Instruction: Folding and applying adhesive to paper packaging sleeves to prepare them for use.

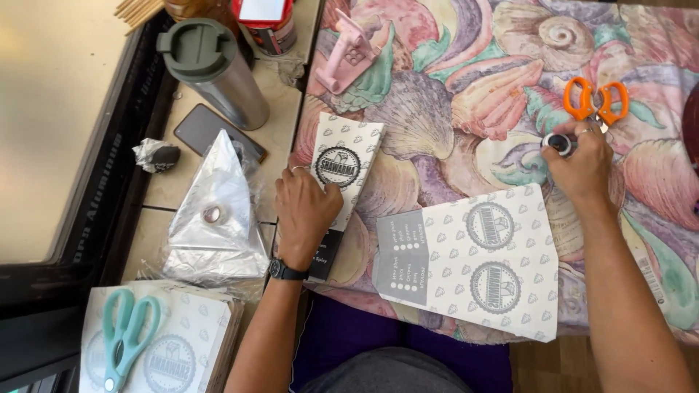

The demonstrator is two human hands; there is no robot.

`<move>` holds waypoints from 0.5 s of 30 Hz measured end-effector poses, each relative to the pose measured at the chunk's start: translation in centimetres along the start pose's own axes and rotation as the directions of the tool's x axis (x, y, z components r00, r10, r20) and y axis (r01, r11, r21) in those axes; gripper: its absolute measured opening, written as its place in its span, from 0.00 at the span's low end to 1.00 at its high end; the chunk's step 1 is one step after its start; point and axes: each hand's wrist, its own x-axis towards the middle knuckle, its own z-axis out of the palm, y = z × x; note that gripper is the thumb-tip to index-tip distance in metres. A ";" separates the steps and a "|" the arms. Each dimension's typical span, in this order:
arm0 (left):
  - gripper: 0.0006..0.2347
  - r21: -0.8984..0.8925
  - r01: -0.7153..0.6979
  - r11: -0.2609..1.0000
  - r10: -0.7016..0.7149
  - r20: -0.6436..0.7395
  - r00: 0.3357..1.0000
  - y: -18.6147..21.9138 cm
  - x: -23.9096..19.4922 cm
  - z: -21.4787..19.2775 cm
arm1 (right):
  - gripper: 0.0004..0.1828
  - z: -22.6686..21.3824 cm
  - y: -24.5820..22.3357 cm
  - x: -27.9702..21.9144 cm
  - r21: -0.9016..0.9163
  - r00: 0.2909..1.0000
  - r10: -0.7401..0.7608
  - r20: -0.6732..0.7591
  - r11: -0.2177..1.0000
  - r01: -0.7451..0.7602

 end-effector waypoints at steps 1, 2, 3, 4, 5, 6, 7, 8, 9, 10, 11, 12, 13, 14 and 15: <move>0.13 0.002 -0.006 1.000 0.006 0.010 1.000 0.2 -0.3 -0.1 | 0.16 -0.2 -0.3 -0.2 -0.003 1.000 0.011 0.002 1.000 -0.011; 0.29 0.045 -0.025 0.999 0.026 -0.014 1.000 0.4 -0.6 -0.2 | 0.18 -0.4 -0.7 -0.3 0.007 1.000 -0.015 -0.002 1.000 0.015; 0.47 0.087 -0.044 0.995 0.047 -0.037 0.998 0.6 -0.9 -0.4 | 0.20 -0.6 -1.1 -0.4 0.016 0.999 -0.041 -0.006 0.999 0.042; 0.47 0.088 -0.051 0.995 0.054 -0.028 0.998 0.9 -1.0 -0.5 | 0.20 -0.5 -1.0 -0.3 0.013 0.999 -0.031 -0.006 0.999 0.031; 0.52 0.158 -0.043 0.986 0.041 0.013 0.999 1.3 -1.2 -0.6 | 0.22 -0.4 -0.8 -0.3 0.031 0.999 -0.035 -0.012 0.999 0.035; 0.59 0.227 -0.038 0.973 0.027 0.053 0.998 1.7 -1.3 -0.7 | 0.23 -0.4 -0.6 -0.3 0.047 0.999 -0.039 -0.020 0.998 0.040; 0.59 0.227 -0.047 0.973 0.034 0.061 0.998 1.9 -1.5 -0.7 | 0.23 -0.6 -0.9 -0.3 0.042 0.999 -0.029 -0.020 0.999 0.029; 0.56 0.232 -0.058 0.971 0.048 0.045 0.998 2.1 -1.6 -0.8 | 0.26 -0.8 -1.2 -0.3 0.058 1.000 -0.007 -0.013 0.998 0.008; 0.53 0.238 -0.068 0.969 0.063 0.029 0.998 2.3 -1.8 -0.8 | 0.29 -1.0 -1.4 -0.4 0.074 1.000 0.014 -0.005 0.997 -0.014; 0.53 0.234 -0.078 0.969 0.071 0.038 0.997 2.2 -1.7 -0.4 | 0.29 -1.3 -1.9 -0.5 0.066 1.000 0.024 -0.006 0.998 -0.023; 0.53 0.230 -0.065 0.971 0.062 0.021 0.998 2.0 -1.5 0.0 | 0.32 -1.6 -2.4 -0.6 0.115 0.999 0.042 0.021 0.992 -0.045; 0.53 0.224 -0.054 0.973 0.055 0.002 0.998 1.9 -1.3 0.3 | 0.34 -1.9 -3.0 -0.6 0.163 0.997 0.059 0.046 0.984 -0.066; 0.53 0.218 -0.066 0.974 0.065 0.010 0.998 2.2 -1.6 -0.1 | 0.34 -2.4 -3.4 -0.9 0.154 0.997 0.069 0.042 0.985 -0.075; 0.52 0.263 -0.070 0.962 0.069 0.011 0.998 2.6 -1.7 -0.5 | 0.36 -3.2 -3.8 -1.3 0.140 0.998 0.057 0.015 0.988 -0.059; 0.52 0.307 -0.074 0.949 0.074 0.012 0.997 2.9 -1.9 -0.8 | 0.38 -3.8 -4.2 -1.6 0.125 0.999 0.045 -0.011 0.991 -0.043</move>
